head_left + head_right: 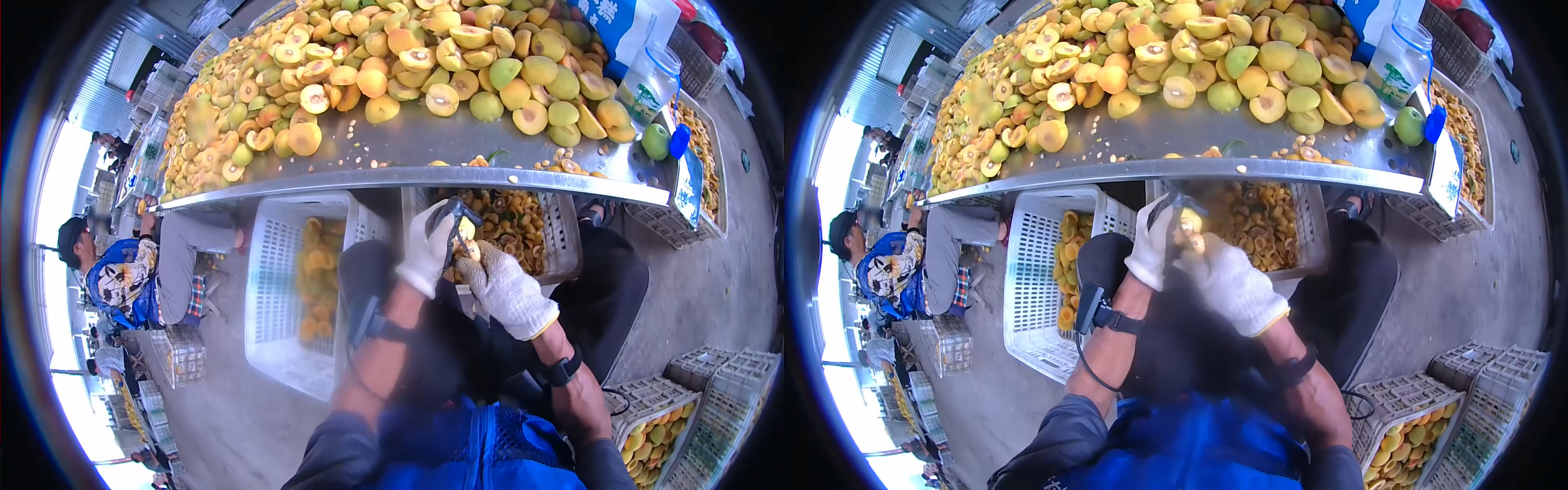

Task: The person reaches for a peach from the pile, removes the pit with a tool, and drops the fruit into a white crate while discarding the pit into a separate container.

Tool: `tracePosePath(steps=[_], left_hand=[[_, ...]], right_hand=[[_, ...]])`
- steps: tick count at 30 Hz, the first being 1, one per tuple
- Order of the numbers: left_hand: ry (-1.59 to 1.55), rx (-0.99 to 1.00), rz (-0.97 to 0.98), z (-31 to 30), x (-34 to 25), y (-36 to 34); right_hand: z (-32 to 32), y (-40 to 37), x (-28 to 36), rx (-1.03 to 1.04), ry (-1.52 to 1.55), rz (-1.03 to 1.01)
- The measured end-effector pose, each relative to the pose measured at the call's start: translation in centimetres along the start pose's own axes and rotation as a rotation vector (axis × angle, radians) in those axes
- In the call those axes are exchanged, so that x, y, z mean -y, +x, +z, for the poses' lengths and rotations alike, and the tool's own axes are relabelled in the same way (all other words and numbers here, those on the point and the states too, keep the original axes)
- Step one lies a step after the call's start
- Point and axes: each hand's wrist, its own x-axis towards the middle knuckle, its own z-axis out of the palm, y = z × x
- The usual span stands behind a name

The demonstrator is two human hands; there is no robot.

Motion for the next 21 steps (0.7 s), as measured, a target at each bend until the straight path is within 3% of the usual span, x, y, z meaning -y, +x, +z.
tracePosePath(steps=[5, 8, 11, 14, 15, 16, 17, 19, 21], left_hand=[[0.014, 0.152, -0.127, -0.3, -1.7, 0.4], [0.168, -0.072, 0.087, 1.4, -1.0, -0.4], [0.171, -0.063, 0.155, 1.2, -0.7, -0.7], [0.114, 0.011, 0.031, 1.3, -1.6, -0.3], [0.232, -0.077, 0.128, 1.2, 0.7, -0.2], [0.286, -0.009, 0.156, 0.9, 0.9, 0.3], [0.286, -0.094, 0.189, 1.4, 2.1, 0.5], [0.317, -0.027, 0.215, 1.6, -1.0, 0.2], [0.351, -0.080, 0.456, 1.7, 0.2, 0.6]], right_hand=[[0.2, -0.3, -0.7, 0.113, 0.130, 0.141], [2.9, 0.1, -3.5, -0.057, -0.055, -0.061], [1.1, 0.0, -1.2, 0.061, 0.144, 0.070], [1.4, 0.0, -2.0, -0.027, 0.079, 0.021], [1.5, -0.2, -3.2, 0.027, -0.008, -0.063], [1.3, 0.0, -3.5, 0.050, -0.041, -0.122], [1.2, -0.1, -3.3, 0.065, -0.015, -0.111], [0.9, 0.4, -2.5, 0.083, 0.071, -0.054], [0.8, 0.5, -1.5, 0.110, 0.154, 0.034]])
